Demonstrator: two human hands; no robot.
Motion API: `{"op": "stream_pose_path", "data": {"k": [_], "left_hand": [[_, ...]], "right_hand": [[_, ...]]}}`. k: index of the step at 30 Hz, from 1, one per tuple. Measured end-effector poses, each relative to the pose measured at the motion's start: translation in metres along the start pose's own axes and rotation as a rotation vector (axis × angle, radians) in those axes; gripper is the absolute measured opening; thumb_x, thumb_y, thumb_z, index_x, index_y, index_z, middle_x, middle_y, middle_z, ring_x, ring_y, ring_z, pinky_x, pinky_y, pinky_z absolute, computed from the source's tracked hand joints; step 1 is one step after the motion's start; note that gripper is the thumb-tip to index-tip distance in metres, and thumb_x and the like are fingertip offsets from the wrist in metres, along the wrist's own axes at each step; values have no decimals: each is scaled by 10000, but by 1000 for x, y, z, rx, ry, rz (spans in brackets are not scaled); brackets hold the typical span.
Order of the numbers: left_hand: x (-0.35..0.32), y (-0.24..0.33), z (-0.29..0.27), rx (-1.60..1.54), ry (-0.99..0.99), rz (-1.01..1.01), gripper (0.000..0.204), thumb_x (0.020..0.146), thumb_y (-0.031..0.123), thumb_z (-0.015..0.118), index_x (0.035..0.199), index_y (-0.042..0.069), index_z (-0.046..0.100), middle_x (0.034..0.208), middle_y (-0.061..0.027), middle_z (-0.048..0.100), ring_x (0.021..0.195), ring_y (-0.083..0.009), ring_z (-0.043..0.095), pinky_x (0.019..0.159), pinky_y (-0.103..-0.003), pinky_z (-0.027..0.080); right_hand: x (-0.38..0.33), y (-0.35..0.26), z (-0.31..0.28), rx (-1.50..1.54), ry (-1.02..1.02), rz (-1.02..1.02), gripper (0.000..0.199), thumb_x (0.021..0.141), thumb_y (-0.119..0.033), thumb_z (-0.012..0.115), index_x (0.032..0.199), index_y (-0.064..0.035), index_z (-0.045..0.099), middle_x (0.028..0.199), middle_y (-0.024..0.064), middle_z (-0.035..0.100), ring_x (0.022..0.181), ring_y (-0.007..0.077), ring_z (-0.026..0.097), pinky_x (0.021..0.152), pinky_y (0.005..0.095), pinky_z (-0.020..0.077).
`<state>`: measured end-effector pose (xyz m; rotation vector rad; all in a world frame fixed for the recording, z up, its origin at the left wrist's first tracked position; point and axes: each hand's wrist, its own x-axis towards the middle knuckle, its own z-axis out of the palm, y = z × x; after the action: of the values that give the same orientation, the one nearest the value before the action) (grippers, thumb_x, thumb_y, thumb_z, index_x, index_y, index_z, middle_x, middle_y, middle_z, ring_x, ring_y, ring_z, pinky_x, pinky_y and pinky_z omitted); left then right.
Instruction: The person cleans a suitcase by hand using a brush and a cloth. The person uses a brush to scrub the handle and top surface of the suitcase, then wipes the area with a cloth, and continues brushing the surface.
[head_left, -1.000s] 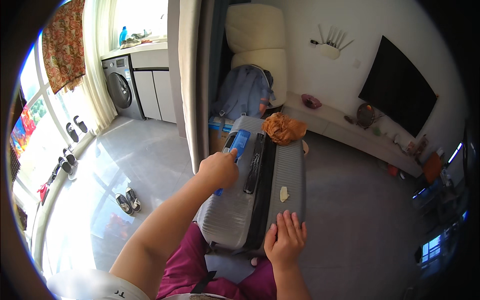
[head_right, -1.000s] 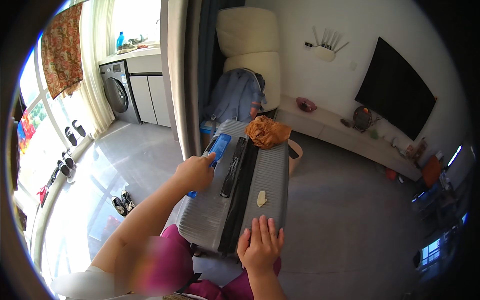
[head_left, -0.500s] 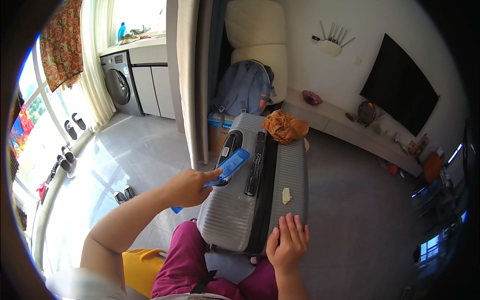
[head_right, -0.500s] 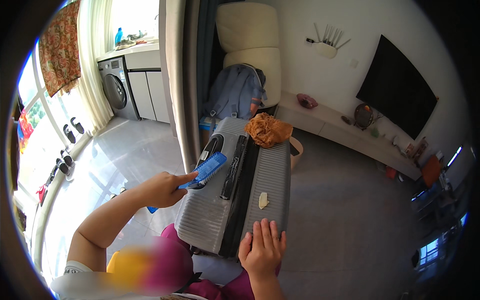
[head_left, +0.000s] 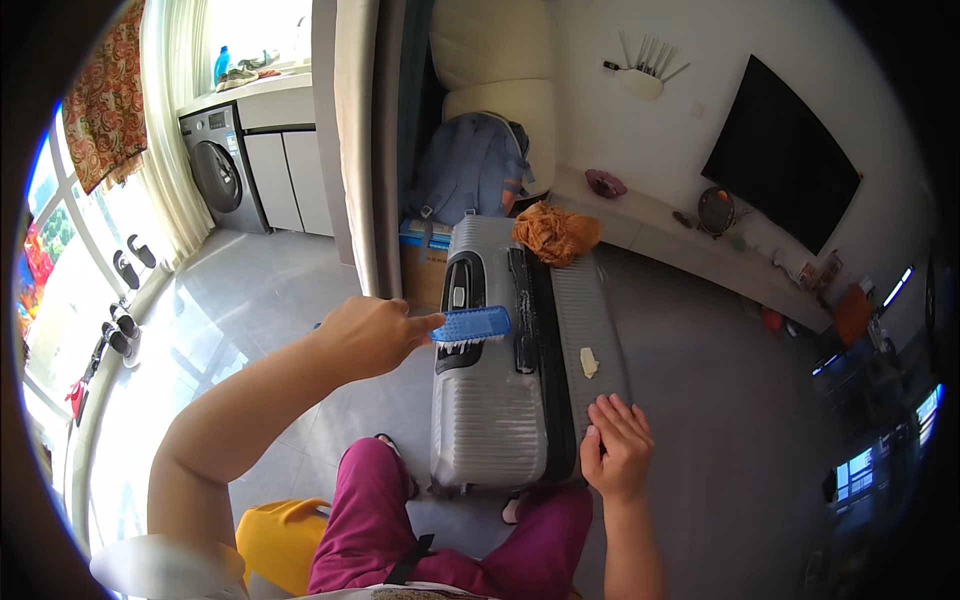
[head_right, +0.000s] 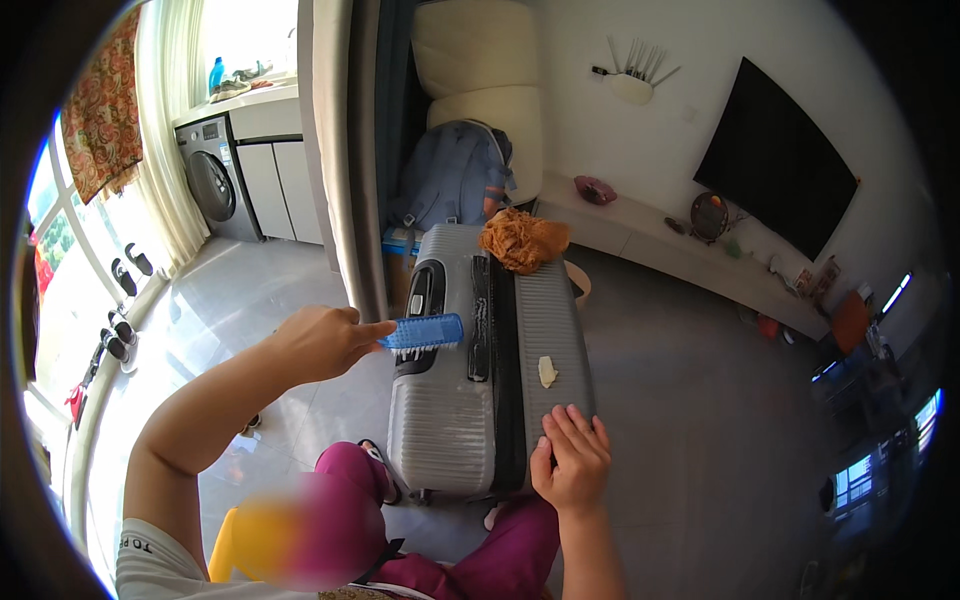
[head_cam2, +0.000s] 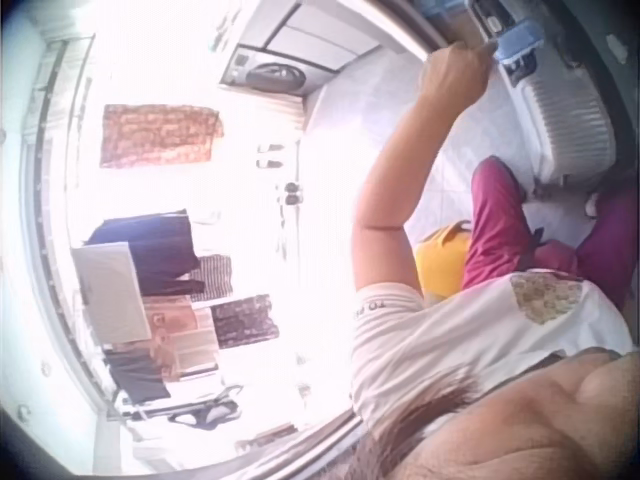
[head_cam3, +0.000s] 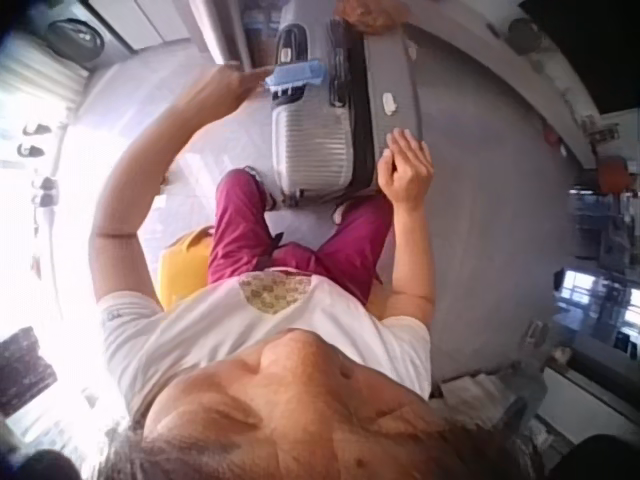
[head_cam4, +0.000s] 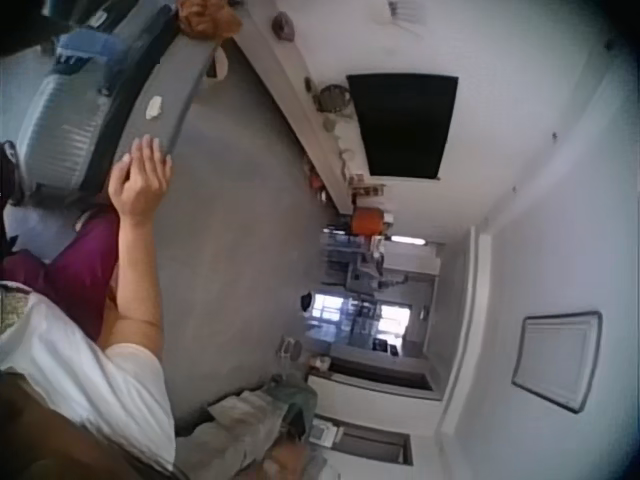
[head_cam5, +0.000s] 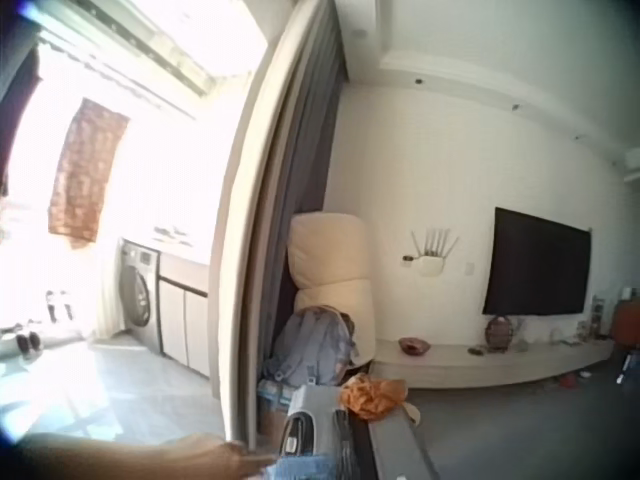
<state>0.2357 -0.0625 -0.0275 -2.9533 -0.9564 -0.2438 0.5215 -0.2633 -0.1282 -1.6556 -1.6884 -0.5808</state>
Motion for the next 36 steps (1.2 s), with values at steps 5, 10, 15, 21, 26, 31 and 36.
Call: {"op": "stream_pose_path", "data": {"k": [5, 10, 15, 21, 26, 31, 36], "left_hand": [[21, -9, 11, -66, -31, 30, 313, 927, 324, 583, 1219, 230, 650, 722, -119, 627, 644, -281, 632, 556, -402, 498], [12, 8, 10, -128, -74, 209, 316, 902, 261, 621, 1196, 150, 655, 702, -112, 636, 659, -299, 639, 561, -412, 498], [34, -1, 21, -60, 28, -5, 319, 924, 296, 576, 1208, 169, 648, 708, -133, 618, 655, -327, 633, 571, -441, 496], [36, 14, 9, -49, -70, 20, 327, 923, 304, 580, 1217, 178, 644, 700, -128, 615, 658, -318, 632, 572, -427, 497], [20, 3, 13, -119, -25, 170, 345, 954, 340, 524, 1254, 201, 620, 728, -135, 645, 667, -309, 652, 583, -433, 508], [34, 15, 1, -133, -94, -34, 315, 939, 301, 560, 1219, 182, 643, 748, -139, 653, 686, -311, 655, 604, -431, 514], [29, 20, -5, -93, -84, -31, 337, 928, 319, 580, 1233, 189, 634, 705, -131, 648, 667, -319, 642, 588, -424, 495]], "right_hand": [[-1, 1, 0, 46, 70, 11, 213, 757, -117, 581, 879, -31, 733, 996, 115, 717, 1012, 270, 664, 968, 428, 430], [18, -3, -19, 6, -23, 238, 265, 776, -255, 686, 886, -16, 720, 991, 136, 711, 1023, 308, 650, 967, 455, 423], [70, -48, 17, -106, -268, 230, 627, 825, -454, 669, 1203, 37, 575, 1323, 258, 513, 1254, 366, 474, 1015, 527, 368], [93, -30, 75, -182, -475, 236, 513, 922, -347, 560, 1197, 86, 532, 1388, 254, 441, 1338, 375, 364, 1060, 515, 340], [82, -20, 72, -61, -440, 161, 463, 933, -268, 549, 1189, 114, 500, 1396, 268, 417, 1334, 386, 365, 1073, 517, 328], [81, -17, 61, 30, -471, 100, 467, 934, -272, 544, 1200, 109, 498, 1409, 261, 404, 1340, 381, 357, 1093, 518, 305], [76, -11, 48, 55, -458, 54, 442, 929, -246, 534, 1198, 104, 507, 1397, 259, 421, 1331, 379, 373, 1088, 514, 317]]}}
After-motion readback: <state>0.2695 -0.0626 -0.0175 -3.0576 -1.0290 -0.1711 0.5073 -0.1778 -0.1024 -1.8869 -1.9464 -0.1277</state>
